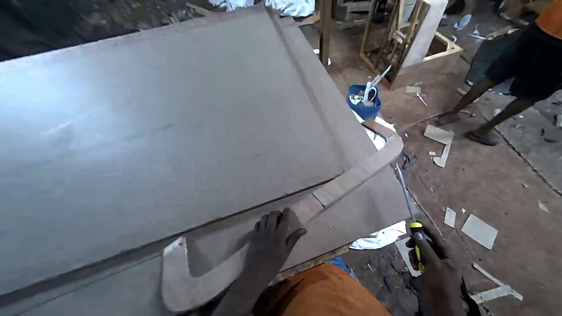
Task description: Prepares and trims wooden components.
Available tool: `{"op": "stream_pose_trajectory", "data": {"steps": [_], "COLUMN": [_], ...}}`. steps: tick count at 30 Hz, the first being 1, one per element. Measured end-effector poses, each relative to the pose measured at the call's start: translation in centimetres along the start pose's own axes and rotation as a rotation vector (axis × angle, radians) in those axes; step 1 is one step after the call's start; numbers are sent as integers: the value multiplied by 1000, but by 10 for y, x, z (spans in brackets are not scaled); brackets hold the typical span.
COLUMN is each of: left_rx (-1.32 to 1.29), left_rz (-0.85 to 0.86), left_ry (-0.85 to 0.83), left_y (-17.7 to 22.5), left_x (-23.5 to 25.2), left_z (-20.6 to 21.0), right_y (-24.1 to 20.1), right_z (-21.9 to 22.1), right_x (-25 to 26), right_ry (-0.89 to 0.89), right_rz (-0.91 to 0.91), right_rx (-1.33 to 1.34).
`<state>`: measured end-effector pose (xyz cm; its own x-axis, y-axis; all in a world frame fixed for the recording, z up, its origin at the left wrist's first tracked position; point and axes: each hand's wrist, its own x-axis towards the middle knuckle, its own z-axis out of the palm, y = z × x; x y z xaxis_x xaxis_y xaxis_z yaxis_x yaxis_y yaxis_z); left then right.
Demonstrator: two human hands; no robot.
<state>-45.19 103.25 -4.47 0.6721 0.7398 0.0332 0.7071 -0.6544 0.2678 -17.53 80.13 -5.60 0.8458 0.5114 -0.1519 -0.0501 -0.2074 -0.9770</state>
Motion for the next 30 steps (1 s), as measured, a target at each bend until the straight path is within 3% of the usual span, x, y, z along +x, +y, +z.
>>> {"op": "stream_pose_trajectory", "data": {"steps": [5, 9, 13, 17, 20, 24, 30], "left_rx": [22, -159, -324, -59, -22, -82, -241], "left_rz": [-13, 55, 44, 189, 198, 116, 132], "left_ry": [-272, -473, -480, -243, -163, -58, -23], "left_y": [-13, -46, -76, -78, -57, -23, -27], "left_x": [9, 32, 48, 47, 47, 46, 36], "left_z": [-103, -116, -80, -19, 14, 34, 47], "right_y": [-12, -13, -6, -3, -3, 2, -13], "right_z": [21, 24, 24, 29, 33, 34, 28], "right_x": [-5, -8, -15, -29, -43, -50, -57], "right_ry": [-27, -86, -159, -236, -333, -427, -481], "right_rz": [-104, -124, -108, -69, -86, -183, -143], "right_rx": [67, 64, 25, -47, -84, -217, -394]}}
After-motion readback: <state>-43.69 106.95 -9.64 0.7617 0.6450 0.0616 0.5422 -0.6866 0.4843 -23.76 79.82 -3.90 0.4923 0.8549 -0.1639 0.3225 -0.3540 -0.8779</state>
